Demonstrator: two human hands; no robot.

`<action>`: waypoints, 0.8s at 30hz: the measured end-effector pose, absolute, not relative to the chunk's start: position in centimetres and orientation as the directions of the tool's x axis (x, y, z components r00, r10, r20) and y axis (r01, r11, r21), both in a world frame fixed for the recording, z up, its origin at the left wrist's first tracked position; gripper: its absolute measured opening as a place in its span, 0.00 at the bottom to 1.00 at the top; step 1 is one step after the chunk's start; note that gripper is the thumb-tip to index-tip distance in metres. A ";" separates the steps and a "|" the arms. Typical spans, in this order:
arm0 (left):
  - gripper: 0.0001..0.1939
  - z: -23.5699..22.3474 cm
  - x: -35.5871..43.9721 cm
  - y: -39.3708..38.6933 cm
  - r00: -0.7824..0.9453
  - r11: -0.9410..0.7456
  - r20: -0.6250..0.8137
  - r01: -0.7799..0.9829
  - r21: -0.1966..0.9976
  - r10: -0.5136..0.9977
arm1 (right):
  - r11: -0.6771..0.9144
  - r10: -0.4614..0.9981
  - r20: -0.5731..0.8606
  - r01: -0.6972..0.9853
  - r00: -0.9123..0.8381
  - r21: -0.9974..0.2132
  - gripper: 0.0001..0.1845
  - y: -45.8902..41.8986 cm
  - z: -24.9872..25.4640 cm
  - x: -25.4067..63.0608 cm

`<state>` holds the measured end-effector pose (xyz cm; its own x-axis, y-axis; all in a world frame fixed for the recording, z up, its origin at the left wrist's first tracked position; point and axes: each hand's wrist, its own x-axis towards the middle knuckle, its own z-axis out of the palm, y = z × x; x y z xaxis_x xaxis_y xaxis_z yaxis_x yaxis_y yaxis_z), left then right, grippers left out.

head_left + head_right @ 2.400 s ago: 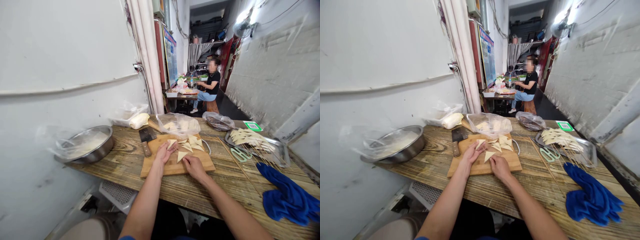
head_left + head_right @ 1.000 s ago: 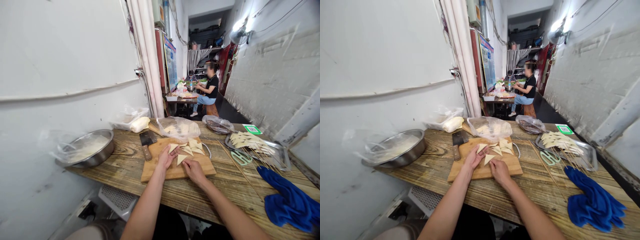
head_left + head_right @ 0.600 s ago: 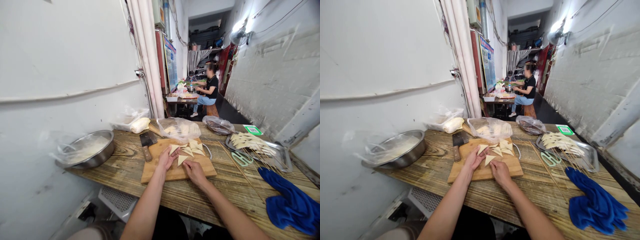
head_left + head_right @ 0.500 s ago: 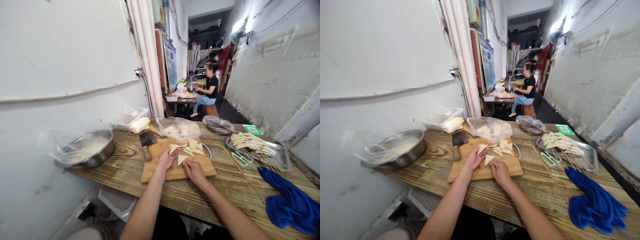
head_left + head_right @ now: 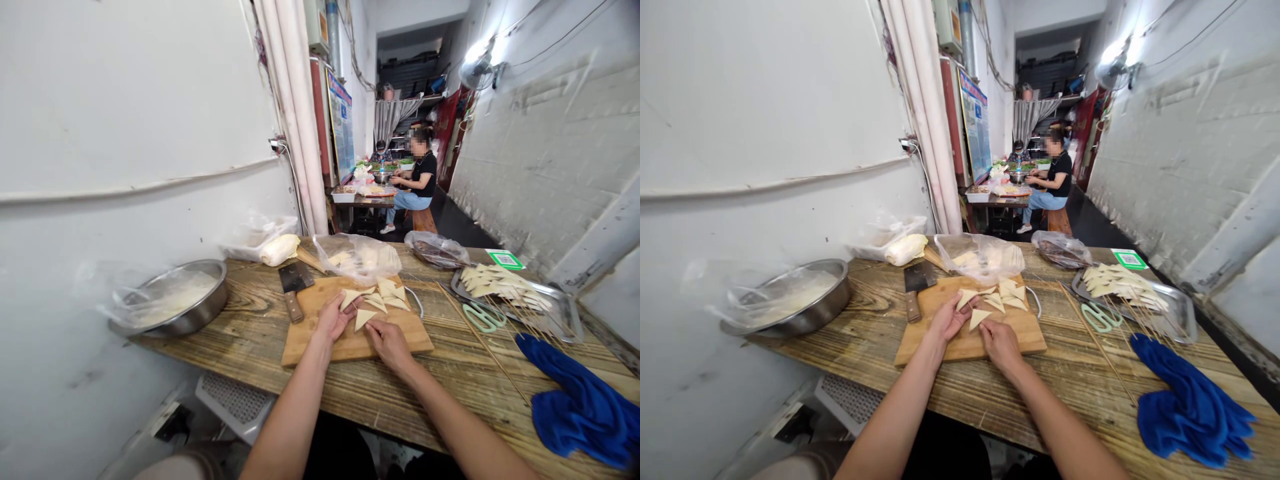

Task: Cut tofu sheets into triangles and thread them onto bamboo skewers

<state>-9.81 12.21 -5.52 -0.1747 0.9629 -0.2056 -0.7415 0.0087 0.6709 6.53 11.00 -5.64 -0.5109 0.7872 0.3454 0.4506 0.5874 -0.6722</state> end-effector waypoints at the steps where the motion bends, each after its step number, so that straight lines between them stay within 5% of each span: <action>1: 0.05 -5.5 -9.8 12.2 -0.172 0.009 -0.203 -0.742 0.671 0.964 | 0.586 0.789 0.344 0.454 -0.509 -0.671 0.16 11.0 -5.6 6.5; 16: 0.12 -4.8 -7.1 11.9 -0.193 -0.023 -0.112 -0.588 0.809 0.975 | 0.555 0.826 0.400 0.446 -0.397 -0.703 0.15 11.8 -5.8 6.2; 21: 0.09 -4.9 -8.0 12.8 -0.409 -0.098 -0.041 -0.313 0.945 0.912 | 0.423 0.898 0.431 0.433 -0.085 -0.796 0.18 13.9 -4.1 8.7; 24: 0.14 -4.6 -8.2 13.7 -0.388 -0.148 0.077 -0.155 0.977 0.918 | 0.339 0.913 0.396 0.356 0.098 -0.871 0.21 15.1 -3.5 10.3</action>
